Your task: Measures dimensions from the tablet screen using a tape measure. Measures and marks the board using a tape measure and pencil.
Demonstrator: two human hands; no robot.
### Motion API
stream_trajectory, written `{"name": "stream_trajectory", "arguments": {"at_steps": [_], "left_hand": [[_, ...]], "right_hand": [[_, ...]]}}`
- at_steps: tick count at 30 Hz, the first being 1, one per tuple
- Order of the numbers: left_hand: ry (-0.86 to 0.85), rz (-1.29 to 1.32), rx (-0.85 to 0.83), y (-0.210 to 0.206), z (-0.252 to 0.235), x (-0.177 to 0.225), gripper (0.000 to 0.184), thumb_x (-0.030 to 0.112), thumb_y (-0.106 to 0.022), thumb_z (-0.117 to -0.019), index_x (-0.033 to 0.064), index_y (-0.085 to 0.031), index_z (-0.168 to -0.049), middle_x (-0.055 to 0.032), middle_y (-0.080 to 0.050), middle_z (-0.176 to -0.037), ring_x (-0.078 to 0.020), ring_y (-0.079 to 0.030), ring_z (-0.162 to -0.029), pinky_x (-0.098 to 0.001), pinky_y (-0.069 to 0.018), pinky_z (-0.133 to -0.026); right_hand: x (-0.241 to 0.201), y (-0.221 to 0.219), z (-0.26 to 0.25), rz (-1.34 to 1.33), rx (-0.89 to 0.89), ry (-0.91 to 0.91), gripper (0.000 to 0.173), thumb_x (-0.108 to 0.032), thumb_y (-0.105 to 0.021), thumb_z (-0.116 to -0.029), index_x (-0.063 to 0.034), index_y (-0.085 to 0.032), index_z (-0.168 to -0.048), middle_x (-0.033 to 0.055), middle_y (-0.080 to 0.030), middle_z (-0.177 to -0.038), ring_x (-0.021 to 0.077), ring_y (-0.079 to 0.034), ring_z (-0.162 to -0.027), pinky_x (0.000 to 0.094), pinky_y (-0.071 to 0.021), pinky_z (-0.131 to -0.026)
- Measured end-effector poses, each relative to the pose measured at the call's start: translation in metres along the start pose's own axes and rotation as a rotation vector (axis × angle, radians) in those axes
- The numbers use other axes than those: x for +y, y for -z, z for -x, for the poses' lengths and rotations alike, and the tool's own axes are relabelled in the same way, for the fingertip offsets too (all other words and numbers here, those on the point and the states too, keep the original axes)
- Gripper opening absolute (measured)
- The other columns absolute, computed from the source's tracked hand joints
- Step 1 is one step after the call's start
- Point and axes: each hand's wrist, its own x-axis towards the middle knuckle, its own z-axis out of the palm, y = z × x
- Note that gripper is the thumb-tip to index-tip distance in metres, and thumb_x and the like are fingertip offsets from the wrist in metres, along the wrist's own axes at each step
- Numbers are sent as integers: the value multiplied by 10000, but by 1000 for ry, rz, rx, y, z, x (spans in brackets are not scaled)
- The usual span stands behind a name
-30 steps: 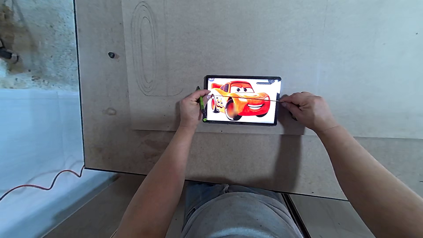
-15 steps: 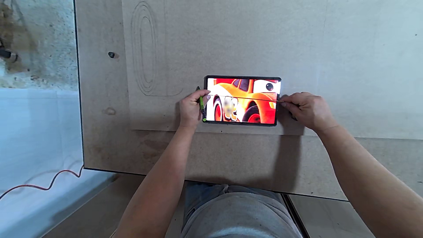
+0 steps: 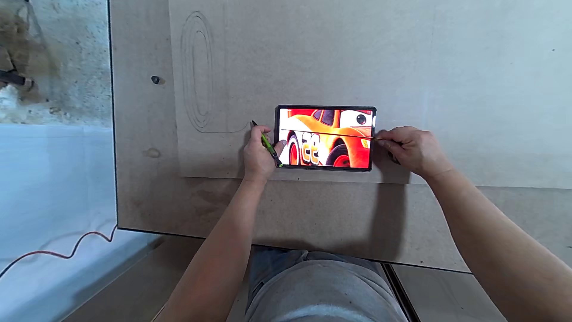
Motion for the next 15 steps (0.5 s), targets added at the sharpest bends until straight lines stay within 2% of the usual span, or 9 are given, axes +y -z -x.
{"name": "stream_trajectory", "arguments": {"at_steps": [3,6,11,15], "left_hand": [[20,15,-11,2,-3,3,558,341,-843,-870,103,-565,-1290,-39,-623,-857,-151,-617,-718,-351,-555,-679],[21,-18,-17,1,-3,5,561,321,-856,-861,92,-569,-1284,-69,-637,-887,-186,-633,-739,-395,-566,-698],[-23,127,-42,8,-3,-6,485,301,-797,-912,87,-567,-1282,-26,-650,-864,-111,-636,-715,-303,-571,-672],[-35,121,-92,18,2,-14,443,281,-780,-930,93,-579,-1277,-20,-664,-863,-101,-640,-716,-295,-568,-669]], "right_hand": [[-2,1,-1,0,-8,-11,193,-259,-624,-1029,-179,-792,-1078,52,-758,-1025,245,-715,-966,511,-567,-835],[-1,1,0,5,-10,-13,194,-268,-621,-1030,-191,-792,-1077,43,-760,-1035,240,-718,-971,514,-570,-837],[-2,1,0,-6,-7,-14,187,-256,-626,-1030,-183,-793,-1073,44,-760,-1023,235,-715,-957,507,-565,-835],[-3,2,0,-2,-2,-5,191,-259,-623,-1030,-183,-793,-1076,47,-759,-1017,239,-715,-954,507,-566,-828]]}}
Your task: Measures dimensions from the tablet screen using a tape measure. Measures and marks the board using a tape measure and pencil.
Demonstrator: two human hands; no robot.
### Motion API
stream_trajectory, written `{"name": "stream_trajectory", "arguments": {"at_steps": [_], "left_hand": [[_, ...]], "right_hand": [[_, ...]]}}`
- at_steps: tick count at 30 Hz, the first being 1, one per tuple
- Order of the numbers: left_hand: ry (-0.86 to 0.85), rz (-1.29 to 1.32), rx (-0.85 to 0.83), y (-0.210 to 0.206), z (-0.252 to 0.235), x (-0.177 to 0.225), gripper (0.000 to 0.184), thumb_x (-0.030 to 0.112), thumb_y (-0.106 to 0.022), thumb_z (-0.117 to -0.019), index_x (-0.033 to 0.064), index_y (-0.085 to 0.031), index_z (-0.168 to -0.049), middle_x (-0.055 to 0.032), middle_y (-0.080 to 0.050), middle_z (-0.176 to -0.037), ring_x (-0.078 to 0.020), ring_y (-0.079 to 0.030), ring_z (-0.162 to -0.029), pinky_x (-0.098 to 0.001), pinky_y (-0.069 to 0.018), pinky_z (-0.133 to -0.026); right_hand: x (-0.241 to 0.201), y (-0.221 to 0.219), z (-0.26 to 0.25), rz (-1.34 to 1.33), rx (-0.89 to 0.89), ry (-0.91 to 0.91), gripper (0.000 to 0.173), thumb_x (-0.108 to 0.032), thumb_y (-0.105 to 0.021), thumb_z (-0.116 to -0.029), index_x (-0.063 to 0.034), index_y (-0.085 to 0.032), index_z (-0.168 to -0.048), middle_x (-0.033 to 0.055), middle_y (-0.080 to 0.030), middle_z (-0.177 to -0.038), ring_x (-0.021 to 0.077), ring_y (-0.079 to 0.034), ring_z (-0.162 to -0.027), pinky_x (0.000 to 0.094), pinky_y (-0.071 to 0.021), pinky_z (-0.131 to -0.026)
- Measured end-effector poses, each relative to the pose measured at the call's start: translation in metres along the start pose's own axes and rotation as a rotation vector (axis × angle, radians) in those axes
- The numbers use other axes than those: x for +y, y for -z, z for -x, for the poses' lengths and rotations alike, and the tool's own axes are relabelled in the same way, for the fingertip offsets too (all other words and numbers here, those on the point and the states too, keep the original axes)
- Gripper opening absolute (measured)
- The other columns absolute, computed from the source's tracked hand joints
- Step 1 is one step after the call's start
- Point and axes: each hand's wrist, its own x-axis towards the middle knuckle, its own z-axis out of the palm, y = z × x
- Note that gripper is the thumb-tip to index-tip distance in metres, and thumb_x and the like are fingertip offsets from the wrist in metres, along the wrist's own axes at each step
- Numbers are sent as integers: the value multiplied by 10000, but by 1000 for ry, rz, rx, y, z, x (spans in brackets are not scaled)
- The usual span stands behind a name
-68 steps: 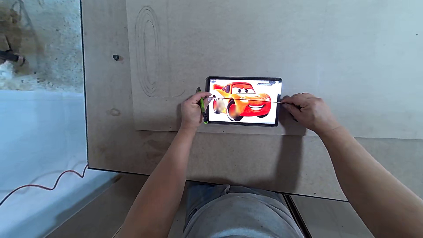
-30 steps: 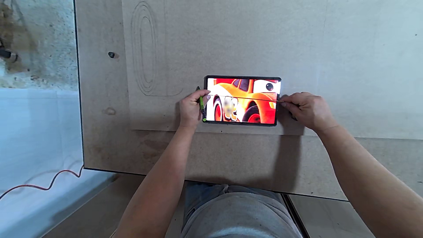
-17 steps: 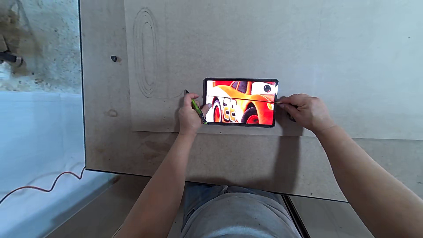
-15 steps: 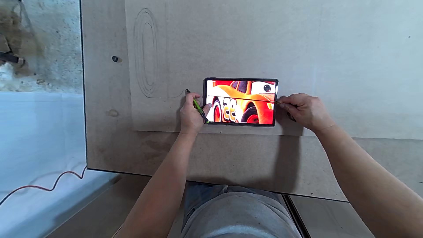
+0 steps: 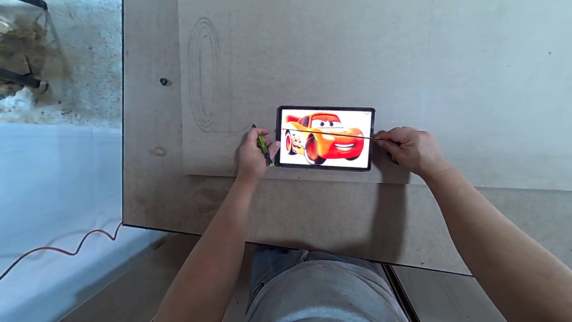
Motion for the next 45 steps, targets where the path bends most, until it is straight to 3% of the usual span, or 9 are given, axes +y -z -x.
{"name": "stream_trajectory", "arguments": {"at_steps": [5,16,23,33,36,42,45], "left_hand": [[-13,-41,-9,8,12,-7,446,255,-767,-941,80,-572,-1301,-33,-674,-868,-110,-644,-709,-306,-572,-671],[144,-36,24,-14,7,18,407,278,-770,-946,117,-597,-1276,-37,-676,-853,-125,-655,-704,-333,-576,-661],[3,50,3,-11,8,0,273,232,-678,-1004,163,-673,-1268,-18,-683,-876,-85,-632,-694,-272,-550,-648],[-120,63,-25,-9,9,-9,347,184,-587,-1049,179,-639,-1392,-35,-712,-976,-73,-654,-779,-253,-564,-726],[-102,38,-54,-7,10,-9,351,202,-585,-1056,221,-634,-1402,-36,-704,-1016,-89,-644,-758,-271,-555,-651],[-128,52,-90,-2,14,-12,321,162,-600,-1045,195,-678,-1355,-43,-729,-1148,-87,-693,-948,-289,-583,-864],[-146,106,-85,-3,21,-15,305,141,-600,-1042,157,-689,-1333,-50,-725,-1187,-89,-694,-1007,-283,-577,-911]], "right_hand": [[0,0,0,-5,-1,12,193,-253,-623,-1033,-167,-790,-1078,57,-754,-1005,247,-713,-941,510,-565,-828],[-1,-1,0,16,-15,8,191,-245,-623,-1034,-166,-789,-1088,53,-756,-1022,244,-712,-959,503,-563,-840],[-2,-1,-1,24,-22,1,193,-252,-619,-1036,-178,-791,-1081,53,-760,-1040,254,-715,-975,525,-562,-849],[-5,1,-2,39,-37,-17,189,-234,-614,-1038,-176,-788,-1085,52,-757,-1030,251,-713,-962,524,-560,-831],[-6,2,-1,45,-54,-14,188,-220,-615,-1035,-168,-790,-1083,57,-756,-1033,261,-711,-967,532,-560,-841],[-6,-1,7,47,-52,13,184,-234,-623,-1029,-172,-791,-1068,59,-758,-1027,262,-716,-958,527,-568,-825],[-8,-3,13,49,-61,9,190,-245,-617,-1028,-180,-791,-1067,49,-758,-1025,257,-716,-962,527,-567,-822]]}}
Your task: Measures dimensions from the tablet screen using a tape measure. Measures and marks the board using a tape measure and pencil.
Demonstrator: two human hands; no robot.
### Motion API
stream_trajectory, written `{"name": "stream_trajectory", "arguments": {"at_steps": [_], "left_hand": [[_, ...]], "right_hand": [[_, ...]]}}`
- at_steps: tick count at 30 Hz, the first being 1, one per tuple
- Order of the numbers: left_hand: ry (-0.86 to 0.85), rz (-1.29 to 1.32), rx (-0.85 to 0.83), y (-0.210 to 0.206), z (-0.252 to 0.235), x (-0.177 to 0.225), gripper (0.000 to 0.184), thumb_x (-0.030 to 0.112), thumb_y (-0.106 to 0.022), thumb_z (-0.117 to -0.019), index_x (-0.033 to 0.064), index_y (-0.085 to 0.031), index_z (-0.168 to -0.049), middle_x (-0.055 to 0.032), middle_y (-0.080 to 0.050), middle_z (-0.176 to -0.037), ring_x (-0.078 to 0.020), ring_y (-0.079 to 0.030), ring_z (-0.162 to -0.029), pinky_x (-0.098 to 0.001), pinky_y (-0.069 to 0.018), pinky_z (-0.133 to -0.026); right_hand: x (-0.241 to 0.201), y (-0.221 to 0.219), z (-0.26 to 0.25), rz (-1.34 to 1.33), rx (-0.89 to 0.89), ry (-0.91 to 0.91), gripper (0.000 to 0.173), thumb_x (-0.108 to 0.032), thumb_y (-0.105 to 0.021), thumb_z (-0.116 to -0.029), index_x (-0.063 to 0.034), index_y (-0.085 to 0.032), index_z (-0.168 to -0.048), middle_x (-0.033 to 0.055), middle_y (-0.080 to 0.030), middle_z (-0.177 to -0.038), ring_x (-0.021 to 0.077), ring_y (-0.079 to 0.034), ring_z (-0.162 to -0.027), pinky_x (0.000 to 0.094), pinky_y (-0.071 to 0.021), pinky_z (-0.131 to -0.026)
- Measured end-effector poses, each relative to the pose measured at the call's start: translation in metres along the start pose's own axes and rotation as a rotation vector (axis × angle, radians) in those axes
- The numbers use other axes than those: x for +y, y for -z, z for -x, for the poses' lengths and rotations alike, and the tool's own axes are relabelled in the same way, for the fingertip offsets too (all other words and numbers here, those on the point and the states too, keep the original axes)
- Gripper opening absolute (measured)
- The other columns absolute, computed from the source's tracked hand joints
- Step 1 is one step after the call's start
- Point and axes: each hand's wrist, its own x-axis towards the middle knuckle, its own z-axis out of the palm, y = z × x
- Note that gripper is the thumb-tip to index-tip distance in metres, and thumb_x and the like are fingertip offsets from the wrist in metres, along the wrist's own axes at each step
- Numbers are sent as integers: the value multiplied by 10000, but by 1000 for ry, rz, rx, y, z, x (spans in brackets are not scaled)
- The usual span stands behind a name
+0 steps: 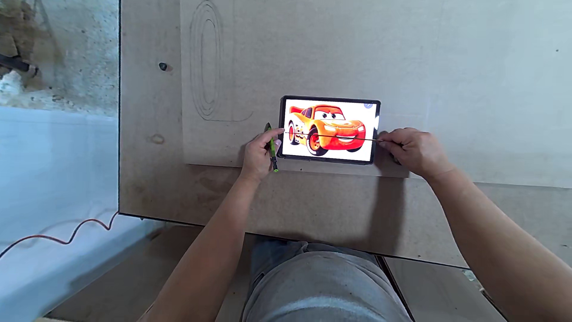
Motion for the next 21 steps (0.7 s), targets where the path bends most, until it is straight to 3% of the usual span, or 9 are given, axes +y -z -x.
{"name": "stream_trajectory", "arguments": {"at_steps": [10,21], "left_hand": [[-6,16,7,1,8,-1,258,135,-615,-1037,129,-722,-1271,-36,-731,-1180,-77,-695,-996,-269,-578,-905],[-9,-15,17,0,7,-1,264,146,-604,-1041,138,-720,-1279,-38,-735,-1169,-74,-698,-976,-280,-579,-904]], "right_hand": [[-4,-5,12,-17,-8,-4,186,-232,-621,-1026,-174,-794,-1059,49,-758,-1024,243,-712,-975,507,-563,-849],[-5,-4,12,-17,-7,-4,187,-235,-620,-1025,-173,-792,-1064,49,-755,-1001,240,-710,-951,504,-564,-829]]}}
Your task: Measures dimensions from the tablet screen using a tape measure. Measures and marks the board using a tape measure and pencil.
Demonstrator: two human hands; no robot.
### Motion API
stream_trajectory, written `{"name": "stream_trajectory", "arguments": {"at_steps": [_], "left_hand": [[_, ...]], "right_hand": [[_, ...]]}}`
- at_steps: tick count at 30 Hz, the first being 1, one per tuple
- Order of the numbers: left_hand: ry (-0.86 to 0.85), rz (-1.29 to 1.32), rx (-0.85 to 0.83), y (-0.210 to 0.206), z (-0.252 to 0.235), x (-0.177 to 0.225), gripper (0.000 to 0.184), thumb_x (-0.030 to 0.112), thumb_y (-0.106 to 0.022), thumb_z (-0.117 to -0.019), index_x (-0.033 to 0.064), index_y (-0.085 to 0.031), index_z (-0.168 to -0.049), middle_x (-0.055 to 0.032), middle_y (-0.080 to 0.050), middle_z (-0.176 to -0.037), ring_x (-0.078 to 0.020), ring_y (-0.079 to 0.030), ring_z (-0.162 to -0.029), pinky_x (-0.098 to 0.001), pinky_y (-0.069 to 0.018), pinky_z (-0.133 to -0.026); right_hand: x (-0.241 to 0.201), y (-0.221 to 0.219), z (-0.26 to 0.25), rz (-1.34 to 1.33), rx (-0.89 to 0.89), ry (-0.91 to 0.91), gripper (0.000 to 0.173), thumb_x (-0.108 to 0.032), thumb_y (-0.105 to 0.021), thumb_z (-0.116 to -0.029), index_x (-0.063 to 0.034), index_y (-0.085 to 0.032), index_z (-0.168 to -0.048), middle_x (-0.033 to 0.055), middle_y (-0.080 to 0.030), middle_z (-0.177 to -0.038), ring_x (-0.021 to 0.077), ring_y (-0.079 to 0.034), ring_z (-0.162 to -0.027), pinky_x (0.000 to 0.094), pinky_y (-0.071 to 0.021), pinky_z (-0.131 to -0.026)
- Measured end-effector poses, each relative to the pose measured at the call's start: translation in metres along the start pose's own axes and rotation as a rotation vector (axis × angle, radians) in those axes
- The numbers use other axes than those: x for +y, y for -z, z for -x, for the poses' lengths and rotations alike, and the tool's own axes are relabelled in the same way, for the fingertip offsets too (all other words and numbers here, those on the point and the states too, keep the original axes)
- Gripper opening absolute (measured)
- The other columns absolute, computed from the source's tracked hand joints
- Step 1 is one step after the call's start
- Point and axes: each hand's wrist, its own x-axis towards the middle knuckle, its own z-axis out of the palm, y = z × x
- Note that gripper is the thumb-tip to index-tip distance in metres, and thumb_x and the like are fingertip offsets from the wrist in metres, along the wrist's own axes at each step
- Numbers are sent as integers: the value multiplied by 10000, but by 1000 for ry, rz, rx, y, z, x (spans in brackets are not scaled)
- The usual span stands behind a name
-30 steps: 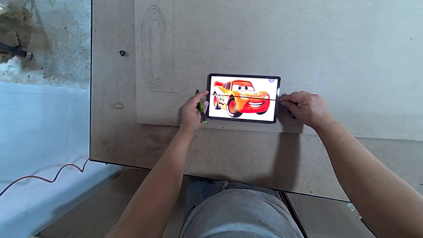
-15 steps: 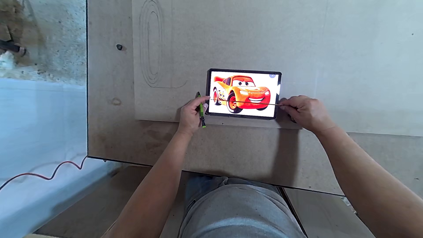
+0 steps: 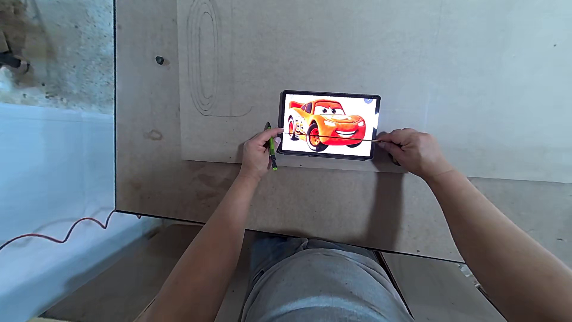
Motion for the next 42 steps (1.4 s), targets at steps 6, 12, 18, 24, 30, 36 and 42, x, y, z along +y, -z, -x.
{"name": "stream_trajectory", "arguments": {"at_steps": [6,12,18,24,30,36,42], "left_hand": [[-2,12,4,-1,0,-1,262,139,-612,-1038,137,-723,-1275,-40,-732,-1194,-75,-698,-1025,-275,-575,-938],[-2,6,6,-2,0,-3,263,149,-613,-1037,146,-724,-1275,-30,-727,-1218,-78,-695,-1054,-278,-571,-952],[-7,25,7,-2,0,-4,258,145,-615,-1034,132,-725,-1268,-35,-729,-1200,-80,-694,-1041,-274,-573,-939],[-12,33,10,-2,1,-4,256,148,-610,-1039,132,-726,-1266,-29,-726,-1231,-82,-693,-1084,-281,-570,-971],[0,21,5,-1,1,-2,255,157,-615,-1037,149,-727,-1266,-21,-733,-1171,-69,-692,-1001,-276,-575,-913],[-6,24,13,-1,1,-2,254,142,-616,-1034,144,-729,-1261,-24,-735,-1170,-66,-694,-991,-267,-576,-905],[-2,31,11,-1,1,-3,256,141,-621,-1032,145,-728,-1264,-22,-738,-1161,-66,-695,-987,-267,-579,-904]], "right_hand": [[-1,0,0,5,-8,0,190,-235,-616,-1028,-177,-792,-1070,40,-757,-1016,238,-710,-958,505,-564,-833],[-1,1,0,9,-8,-8,190,-228,-617,-1027,-177,-795,-1069,43,-760,-1025,239,-713,-971,507,-565,-837],[0,0,0,14,-8,-11,189,-238,-619,-1028,-183,-795,-1070,33,-758,-1021,229,-710,-968,499,-565,-840],[-1,0,0,8,-6,-20,182,-234,-625,-1028,-185,-797,-1064,30,-760,-1017,233,-710,-960,506,-562,-825],[-1,0,0,5,-7,-2,187,-248,-624,-1028,-175,-790,-1074,45,-756,-1020,245,-710,-967,514,-565,-837],[0,-1,0,7,0,3,196,-262,-619,-1031,-182,-793,-1073,37,-757,-1017,236,-708,-960,500,-562,-832],[1,0,0,18,-10,-11,186,-251,-624,-1029,-191,-793,-1077,32,-758,-1021,234,-711,-967,509,-567,-833]]}}
